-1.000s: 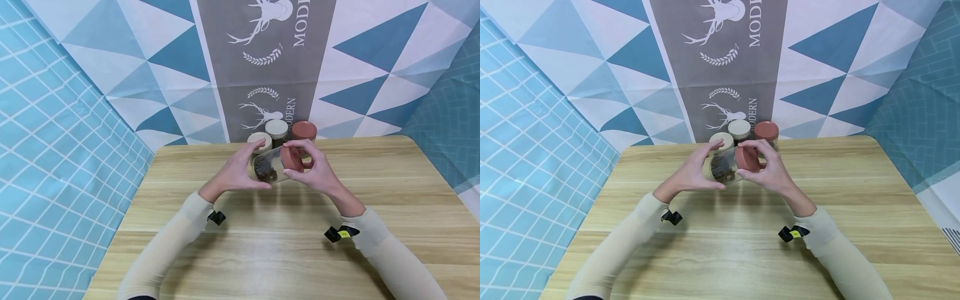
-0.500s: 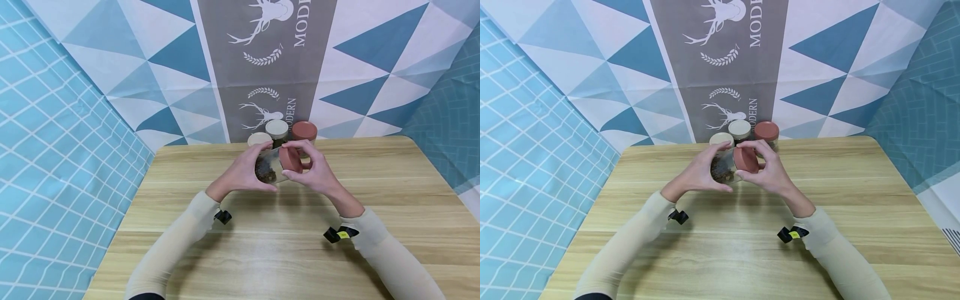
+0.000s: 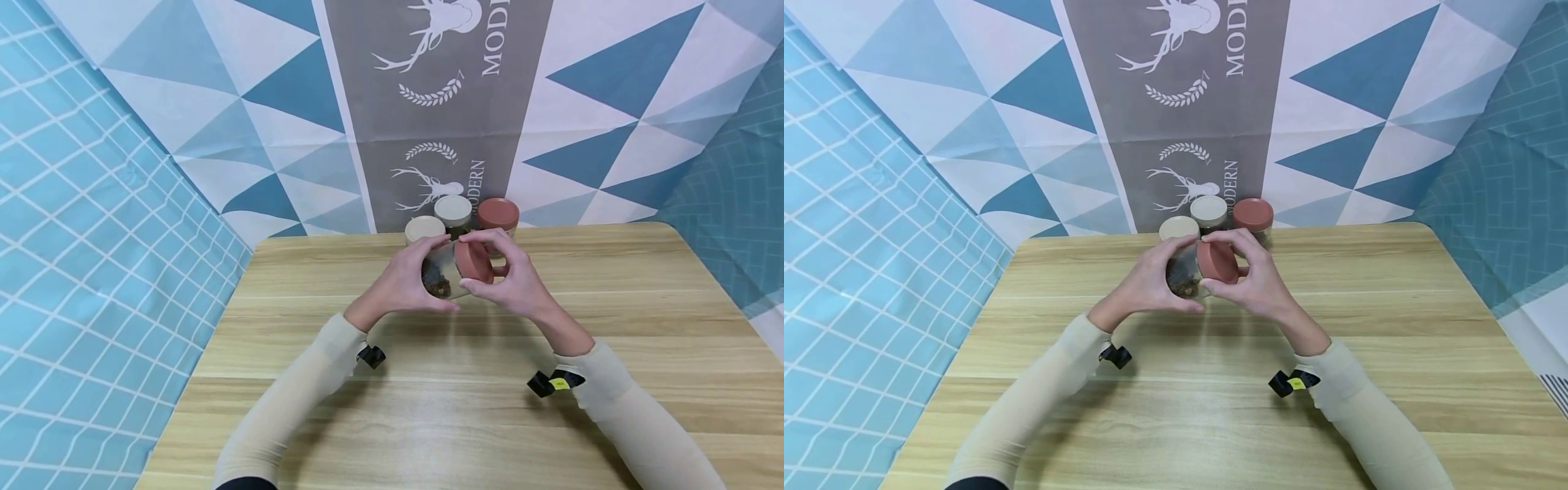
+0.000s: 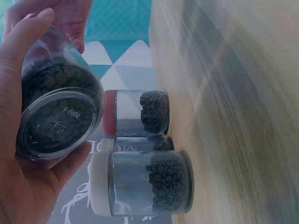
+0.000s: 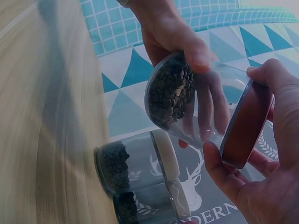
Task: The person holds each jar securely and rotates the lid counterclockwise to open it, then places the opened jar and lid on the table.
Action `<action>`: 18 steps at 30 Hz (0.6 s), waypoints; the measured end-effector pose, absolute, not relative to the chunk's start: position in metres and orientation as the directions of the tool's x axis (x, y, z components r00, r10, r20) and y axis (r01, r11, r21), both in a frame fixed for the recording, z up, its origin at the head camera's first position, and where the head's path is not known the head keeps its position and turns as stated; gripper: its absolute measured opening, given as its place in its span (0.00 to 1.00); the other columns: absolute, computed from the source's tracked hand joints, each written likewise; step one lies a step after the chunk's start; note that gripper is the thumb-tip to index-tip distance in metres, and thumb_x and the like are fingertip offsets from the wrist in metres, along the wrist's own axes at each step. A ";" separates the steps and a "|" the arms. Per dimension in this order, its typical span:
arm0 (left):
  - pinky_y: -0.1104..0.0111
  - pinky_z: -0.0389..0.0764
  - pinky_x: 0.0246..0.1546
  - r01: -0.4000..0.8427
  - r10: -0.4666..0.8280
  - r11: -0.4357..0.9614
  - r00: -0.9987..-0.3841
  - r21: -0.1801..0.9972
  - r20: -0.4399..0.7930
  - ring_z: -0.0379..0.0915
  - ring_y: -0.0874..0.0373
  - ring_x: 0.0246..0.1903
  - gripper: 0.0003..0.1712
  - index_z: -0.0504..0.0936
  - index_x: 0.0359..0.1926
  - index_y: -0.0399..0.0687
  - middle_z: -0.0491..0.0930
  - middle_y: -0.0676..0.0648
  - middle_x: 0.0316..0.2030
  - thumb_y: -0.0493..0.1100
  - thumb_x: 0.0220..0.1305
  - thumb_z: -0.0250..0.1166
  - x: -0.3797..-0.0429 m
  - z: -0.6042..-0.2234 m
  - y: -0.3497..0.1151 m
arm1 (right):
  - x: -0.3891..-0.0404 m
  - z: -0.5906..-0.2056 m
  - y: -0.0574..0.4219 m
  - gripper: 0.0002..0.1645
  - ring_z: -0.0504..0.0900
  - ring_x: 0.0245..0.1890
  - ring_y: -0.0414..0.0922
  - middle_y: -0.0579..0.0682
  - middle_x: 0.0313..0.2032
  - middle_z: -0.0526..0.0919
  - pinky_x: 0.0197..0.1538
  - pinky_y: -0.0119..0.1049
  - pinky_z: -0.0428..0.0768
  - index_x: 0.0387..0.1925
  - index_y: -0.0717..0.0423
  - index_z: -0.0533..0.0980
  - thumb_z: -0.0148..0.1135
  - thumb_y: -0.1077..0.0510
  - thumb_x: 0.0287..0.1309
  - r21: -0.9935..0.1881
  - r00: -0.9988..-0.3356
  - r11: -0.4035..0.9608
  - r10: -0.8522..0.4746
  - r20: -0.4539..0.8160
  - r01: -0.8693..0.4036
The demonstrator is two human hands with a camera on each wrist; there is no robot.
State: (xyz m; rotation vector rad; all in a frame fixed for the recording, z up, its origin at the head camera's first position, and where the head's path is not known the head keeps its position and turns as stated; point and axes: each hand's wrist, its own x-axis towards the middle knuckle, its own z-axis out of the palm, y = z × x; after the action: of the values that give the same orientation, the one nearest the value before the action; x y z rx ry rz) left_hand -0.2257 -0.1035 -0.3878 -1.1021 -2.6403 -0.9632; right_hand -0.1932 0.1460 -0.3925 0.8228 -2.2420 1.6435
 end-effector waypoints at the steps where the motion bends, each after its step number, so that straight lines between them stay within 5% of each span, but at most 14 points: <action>1: 0.51 0.85 0.74 0.675 0.593 0.534 -0.728 0.509 0.342 0.81 0.48 0.72 0.73 0.68 0.84 0.43 0.81 0.43 0.75 0.61 0.41 0.93 -0.226 -0.388 -0.103 | -0.193 -0.392 0.146 0.41 0.82 0.57 0.36 0.59 0.65 0.79 0.45 0.26 0.91 0.71 0.59 0.78 0.80 0.72 0.56 -0.795 -0.812 0.209 -0.298 0.502 -0.569; 18: 0.57 0.91 0.58 0.687 0.580 0.537 -0.722 0.489 0.378 0.87 0.49 0.56 0.57 0.77 0.75 0.38 0.88 0.41 0.64 0.56 0.47 0.89 -0.222 -0.391 -0.101 | -0.194 -0.392 0.147 0.42 0.82 0.59 0.46 0.57 0.64 0.80 0.46 0.28 0.92 0.71 0.56 0.79 0.81 0.71 0.55 -0.777 -0.802 0.238 -0.322 0.503 -0.583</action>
State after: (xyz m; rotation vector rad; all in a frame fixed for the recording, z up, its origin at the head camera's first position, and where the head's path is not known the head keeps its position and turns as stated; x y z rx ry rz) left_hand -0.2225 -0.1006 -0.3906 -1.0823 -2.6021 -0.9418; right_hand -0.1941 0.1473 -0.3915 0.8506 -2.2720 1.5909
